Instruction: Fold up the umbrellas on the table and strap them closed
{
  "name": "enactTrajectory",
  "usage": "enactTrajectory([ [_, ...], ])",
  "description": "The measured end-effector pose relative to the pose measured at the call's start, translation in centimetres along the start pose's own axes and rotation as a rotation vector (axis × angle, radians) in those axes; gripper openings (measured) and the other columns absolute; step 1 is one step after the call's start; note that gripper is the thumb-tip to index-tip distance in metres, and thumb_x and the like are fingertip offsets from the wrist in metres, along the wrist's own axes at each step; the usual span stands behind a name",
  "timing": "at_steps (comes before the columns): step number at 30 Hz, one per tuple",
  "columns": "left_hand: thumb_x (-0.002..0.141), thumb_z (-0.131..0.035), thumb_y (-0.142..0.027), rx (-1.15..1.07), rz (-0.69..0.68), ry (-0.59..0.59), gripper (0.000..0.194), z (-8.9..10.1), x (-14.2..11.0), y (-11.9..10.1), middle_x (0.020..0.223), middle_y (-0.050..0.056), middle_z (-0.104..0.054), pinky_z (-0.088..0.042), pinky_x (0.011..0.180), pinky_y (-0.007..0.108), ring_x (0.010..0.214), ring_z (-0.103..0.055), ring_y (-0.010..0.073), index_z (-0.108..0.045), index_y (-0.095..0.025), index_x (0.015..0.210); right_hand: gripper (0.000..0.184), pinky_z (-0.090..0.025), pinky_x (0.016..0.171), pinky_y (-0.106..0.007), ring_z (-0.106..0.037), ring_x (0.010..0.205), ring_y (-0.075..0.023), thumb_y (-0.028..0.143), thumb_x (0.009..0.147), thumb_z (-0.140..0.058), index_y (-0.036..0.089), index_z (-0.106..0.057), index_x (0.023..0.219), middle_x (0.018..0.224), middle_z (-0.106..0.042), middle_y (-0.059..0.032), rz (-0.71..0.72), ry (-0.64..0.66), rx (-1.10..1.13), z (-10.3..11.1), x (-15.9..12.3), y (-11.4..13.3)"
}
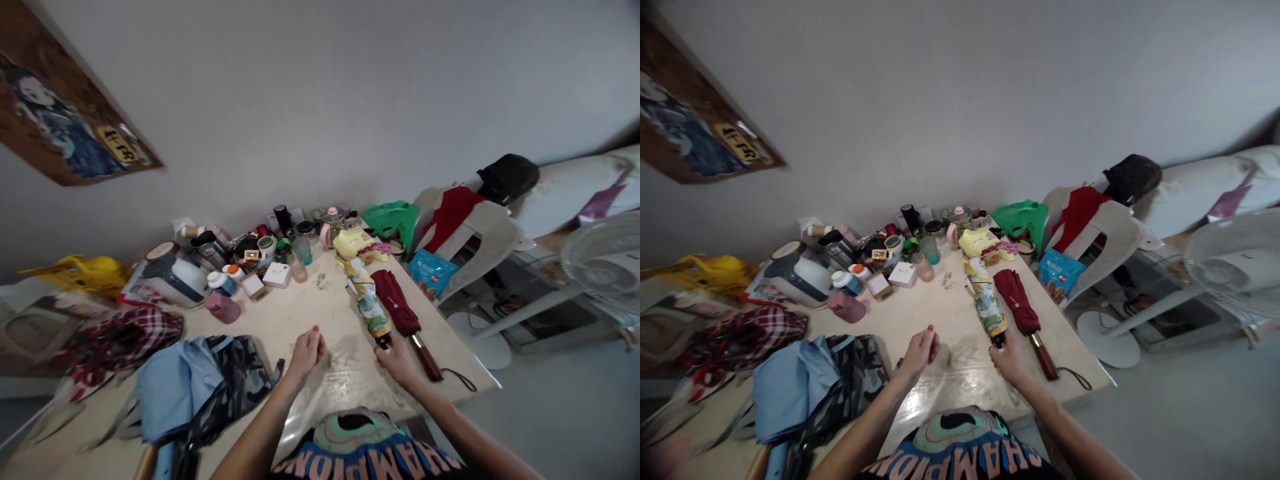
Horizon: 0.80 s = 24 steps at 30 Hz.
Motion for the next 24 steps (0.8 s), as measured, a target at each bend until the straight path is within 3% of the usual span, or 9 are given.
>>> enactTrajectory([
  [3,0.082,-0.034,-0.068,0.074,-0.110,0.072,0.054,-2.4,-0.4,-3.5,0.055,-0.003,-0.049,-0.031,0.045,0.023,0.044,-0.043,0.0096,-0.048,-0.019,0.068,0.023,-0.045,0.059,-0.029,-0.056,0.063,-0.0183,0.024,0.066,-0.052,0.020,-0.053,0.089,0.068,-0.059,-0.0011,0.126,-0.056,-0.145,-0.1,-0.5,2.0],
  [6,0.081,-0.046,-0.060,0.193,-0.227,0.016,0.043,-2.9,-0.3,-6.4,0.057,-0.003,-0.050,-0.032,0.052,0.024,0.050,-0.045,0.0106,-0.047,-0.020,0.067,0.021,-0.046,0.063,-0.031,-0.057,0.067,-0.0204,0.025,0.067,-0.052,0.019,-0.054,0.087,0.072,-0.060,-0.0042,0.245,-0.053,-0.138,-1.7,-2.0,3.8],
  [9,0.081,-0.050,-0.053,0.198,-0.276,-0.005,0.040,-2.4,-0.1,-7.4,0.053,-0.002,-0.047,-0.030,0.054,0.025,0.052,-0.042,0.0110,-0.045,-0.020,0.060,0.017,-0.046,0.062,-0.031,-0.055,0.066,-0.0196,0.024,0.067,-0.053,0.020,-0.055,0.083,0.071,-0.059,-0.0038,0.249,-0.071,-0.071,-2.7,-3.3,4.6],
  [11,0.083,-0.043,-0.054,0.144,-0.281,0.065,0.043,-2.4,-0.1,-7.3,0.052,-0.002,-0.046,-0.030,0.052,0.025,0.050,-0.040,0.0103,-0.045,-0.020,0.059,0.018,-0.045,0.058,-0.029,-0.052,0.063,-0.0178,0.022,0.064,-0.054,0.020,-0.055,0.081,0.068,-0.058,-0.0022,0.188,-0.048,0.015,-3.1,-3.9,4.9],
  [15,0.078,-0.049,-0.065,-0.209,-0.182,0.243,0.047,-1.7,-0.7,-5.9,0.052,-0.006,-0.043,-0.022,0.043,0.021,0.041,-0.030,0.0056,-0.042,-0.019,0.066,0.018,-0.037,0.043,-0.024,-0.042,0.045,-0.0103,0.022,0.059,-0.057,0.018,-0.054,0.076,0.056,-0.050,0.0043,-0.023,0.214,0.401,-5.9,-5.2,5.4],
  [18,0.067,-0.064,-0.065,-0.510,-0.078,0.224,0.052,0.6,-0.8,-4.0,0.055,-0.007,-0.044,-0.020,0.044,0.018,0.042,-0.030,0.0032,-0.037,-0.020,0.069,0.019,-0.033,0.038,-0.019,-0.039,0.041,-0.0064,0.022,0.059,-0.062,0.017,-0.052,0.075,0.056,-0.049,0.0051,-0.200,0.289,0.773,-7.3,-6.2,5.9],
  [21,0.063,-0.067,-0.064,-0.515,0.039,0.173,0.053,2.5,-0.9,-0.7,0.057,-0.008,-0.046,-0.026,0.046,0.018,0.043,-0.035,0.0035,-0.037,-0.021,0.073,0.022,-0.033,0.039,-0.014,-0.041,0.046,-0.0043,0.018,0.060,-0.065,0.016,-0.053,0.078,0.065,-0.054,0.0014,-0.330,0.386,1.115,-8.5,-7.0,6.4],
  [24,0.064,-0.066,-0.060,-0.410,0.129,0.127,0.047,4.0,-1.1,3.1,0.056,-0.007,-0.048,-0.029,0.046,0.019,0.044,-0.041,0.0056,-0.043,-0.020,0.075,0.020,-0.027,0.035,-0.010,-0.034,0.044,-0.0019,0.021,0.063,-0.064,0.014,-0.052,0.077,0.067,-0.052,0.0006,-0.399,0.674,1.306,-10.0,-8.7,7.4],
])
Point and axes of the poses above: each hand's wrist, its own x-axis towards the middle knuckle, its own z-axis out of the back of the hand, y = z × x, the point moved 10 cm from there along x, towards the middle knuckle
